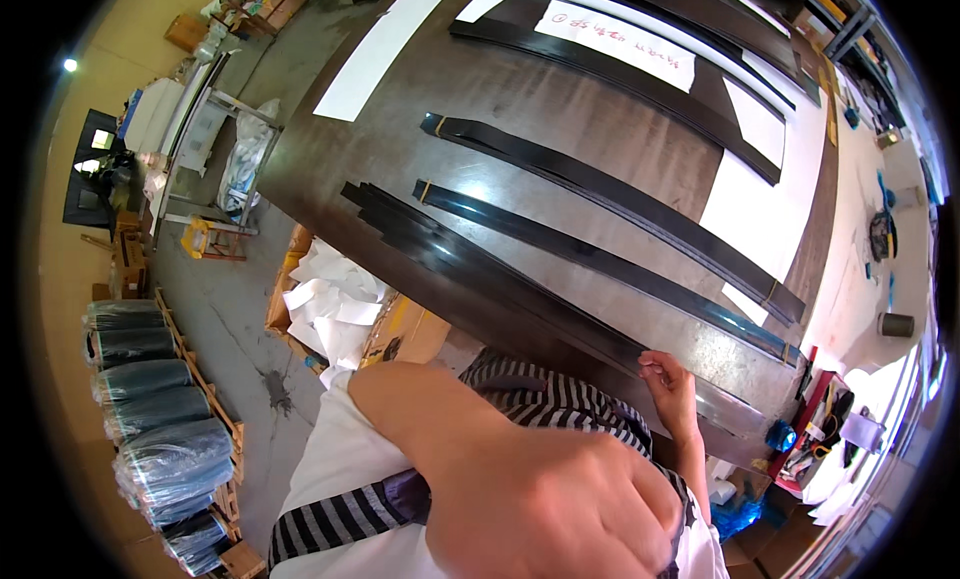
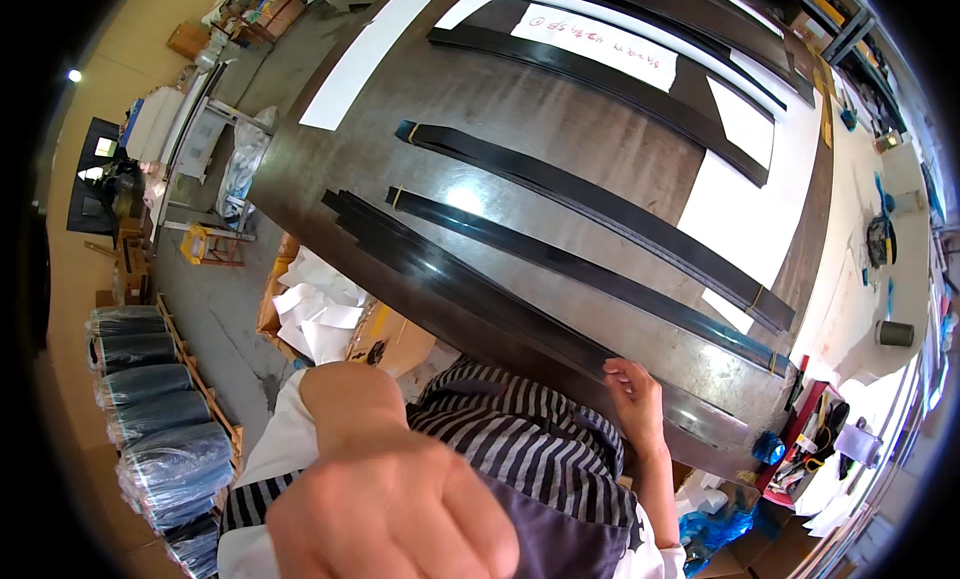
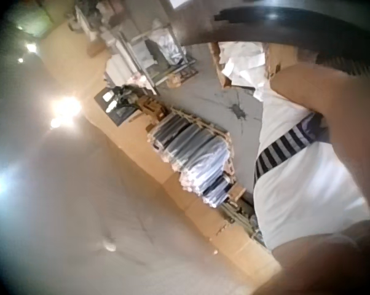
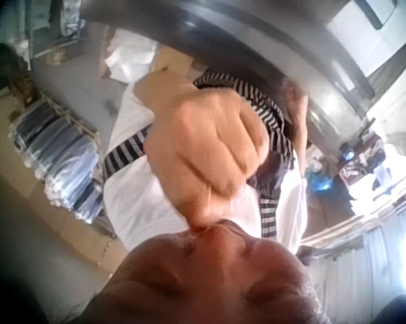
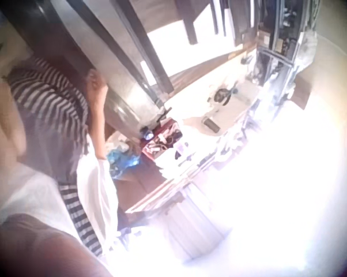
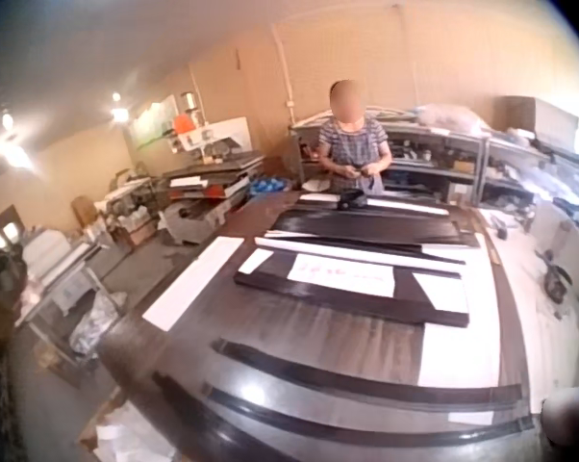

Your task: The person assembles long, dark rectangular frame pieces on a workbench. They remove blue protective film from the pieces, align them, and use a red marker to mark positions. The person also handles a small black rectangular object and a white paper template during the process.

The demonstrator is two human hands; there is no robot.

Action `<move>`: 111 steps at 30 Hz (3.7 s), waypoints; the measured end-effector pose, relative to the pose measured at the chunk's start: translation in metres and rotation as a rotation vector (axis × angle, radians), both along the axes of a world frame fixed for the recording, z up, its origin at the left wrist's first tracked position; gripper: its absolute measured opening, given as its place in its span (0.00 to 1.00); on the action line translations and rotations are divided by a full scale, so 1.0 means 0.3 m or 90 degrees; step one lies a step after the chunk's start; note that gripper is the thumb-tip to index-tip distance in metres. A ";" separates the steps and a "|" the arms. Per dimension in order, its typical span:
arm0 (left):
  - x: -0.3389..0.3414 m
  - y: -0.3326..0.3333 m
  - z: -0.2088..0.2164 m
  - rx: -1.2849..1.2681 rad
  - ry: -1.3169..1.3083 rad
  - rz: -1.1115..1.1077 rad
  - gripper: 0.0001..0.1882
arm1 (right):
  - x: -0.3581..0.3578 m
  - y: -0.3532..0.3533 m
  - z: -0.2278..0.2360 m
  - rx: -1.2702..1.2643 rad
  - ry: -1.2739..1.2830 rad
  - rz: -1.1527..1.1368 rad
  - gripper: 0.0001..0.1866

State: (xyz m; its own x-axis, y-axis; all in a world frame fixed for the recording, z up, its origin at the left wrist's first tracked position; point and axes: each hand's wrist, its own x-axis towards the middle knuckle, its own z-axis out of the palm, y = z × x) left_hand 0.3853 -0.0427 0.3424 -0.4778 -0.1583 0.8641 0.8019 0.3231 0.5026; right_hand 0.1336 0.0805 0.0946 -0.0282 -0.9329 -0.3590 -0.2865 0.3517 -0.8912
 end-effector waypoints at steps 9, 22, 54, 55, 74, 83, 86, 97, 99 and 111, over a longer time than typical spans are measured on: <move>0.344 0.128 -0.420 0.237 -0.729 0.572 0.14 | 0.138 -0.304 -0.043 -0.105 0.120 0.205 0.15; 0.939 0.107 -0.800 0.419 -0.741 0.780 0.17 | 0.984 -0.837 -0.183 -0.239 0.512 0.429 0.29; 0.650 -0.551 -1.039 0.966 -0.280 0.404 0.16 | 0.863 -1.143 -0.046 0.069 -0.146 0.309 0.25; 0.639 -0.544 -1.049 0.961 -0.276 0.428 0.14 | 0.862 -1.143 -0.073 0.034 -0.125 0.328 0.25; 0.781 -0.452 -0.733 -0.062 -0.446 0.621 0.07 | 0.833 -1.180 -0.011 0.113 -0.428 0.203 0.19; 0.676 -0.409 -0.690 0.292 -0.297 0.213 0.22 | 0.832 -1.126 -0.002 0.124 -0.447 0.217 0.16; 0.728 -0.408 -0.678 0.616 -0.504 -0.022 0.19 | 0.819 -1.111 0.004 0.140 -0.456 0.227 0.16; 0.772 -0.341 -1.023 1.179 0.333 -0.348 0.35 | 0.810 -1.045 0.085 0.020 -0.374 0.327 0.15; 0.766 -0.396 -0.974 1.129 0.169 -0.080 0.37 | 0.829 -1.028 0.093 -0.007 -0.320 0.380 0.17; 0.879 -0.544 -0.724 0.560 -0.732 0.510 0.23 | 0.973 -0.944 -0.017 -0.172 -0.049 0.411 0.18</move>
